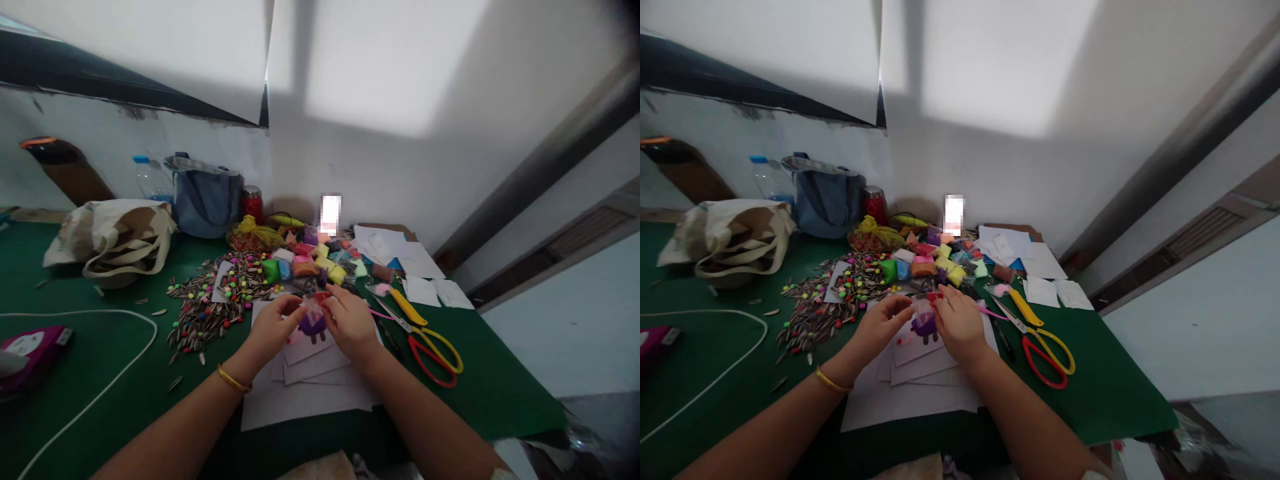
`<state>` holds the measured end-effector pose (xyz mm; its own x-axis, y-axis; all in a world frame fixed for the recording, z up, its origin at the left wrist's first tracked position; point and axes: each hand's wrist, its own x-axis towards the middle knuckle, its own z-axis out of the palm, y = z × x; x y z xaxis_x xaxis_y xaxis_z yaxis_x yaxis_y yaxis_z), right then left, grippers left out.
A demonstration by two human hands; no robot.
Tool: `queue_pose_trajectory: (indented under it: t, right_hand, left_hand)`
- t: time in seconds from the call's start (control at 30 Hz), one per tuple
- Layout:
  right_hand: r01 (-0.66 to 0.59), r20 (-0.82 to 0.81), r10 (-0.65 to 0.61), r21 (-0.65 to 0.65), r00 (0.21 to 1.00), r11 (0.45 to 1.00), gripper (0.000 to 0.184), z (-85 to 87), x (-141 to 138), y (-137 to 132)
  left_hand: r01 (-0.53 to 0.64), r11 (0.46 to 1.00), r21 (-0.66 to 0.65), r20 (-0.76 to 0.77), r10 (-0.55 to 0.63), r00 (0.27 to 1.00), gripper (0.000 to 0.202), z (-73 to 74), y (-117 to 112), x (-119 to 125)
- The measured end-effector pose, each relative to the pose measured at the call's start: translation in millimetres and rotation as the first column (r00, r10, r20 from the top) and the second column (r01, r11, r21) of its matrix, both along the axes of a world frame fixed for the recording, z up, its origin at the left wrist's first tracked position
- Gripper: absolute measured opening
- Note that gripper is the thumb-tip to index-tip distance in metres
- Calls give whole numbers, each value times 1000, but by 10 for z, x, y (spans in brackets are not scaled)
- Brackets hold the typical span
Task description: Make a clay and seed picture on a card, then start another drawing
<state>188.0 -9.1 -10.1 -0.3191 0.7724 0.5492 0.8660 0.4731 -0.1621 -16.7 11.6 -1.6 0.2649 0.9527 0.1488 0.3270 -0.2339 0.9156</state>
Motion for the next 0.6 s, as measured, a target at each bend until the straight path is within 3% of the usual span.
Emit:
queue_pose_trajectory:
  t: [0.1, 0.2, 0.37, 0.6]
  right_hand:
    - [-74, -42, 76, 45, 996, 996, 17, -49, -43, -29]
    - [-137, -92, 139, 27, 986, 990, 18, -74, -52, -37]
    - [-204, -122, 199, -35, 972, 978, 68, -86, -47, -46]
    - [-243, -200, 239, 4, 950, 970, 49, -159, -50, -51]
  left_hand:
    - [32, 988, -152, 130, -12, 991, 27, -7, -29, 64]
    - [-5, 987, -163, 127, 26, 992, 23, -5, -27, 73]
    - [-20, 988, -154, 139, 42, 989, 18, -31, -35, 65]
    - [31, 954, -297, 273, 54, 960, 19, -31, -60, 88]
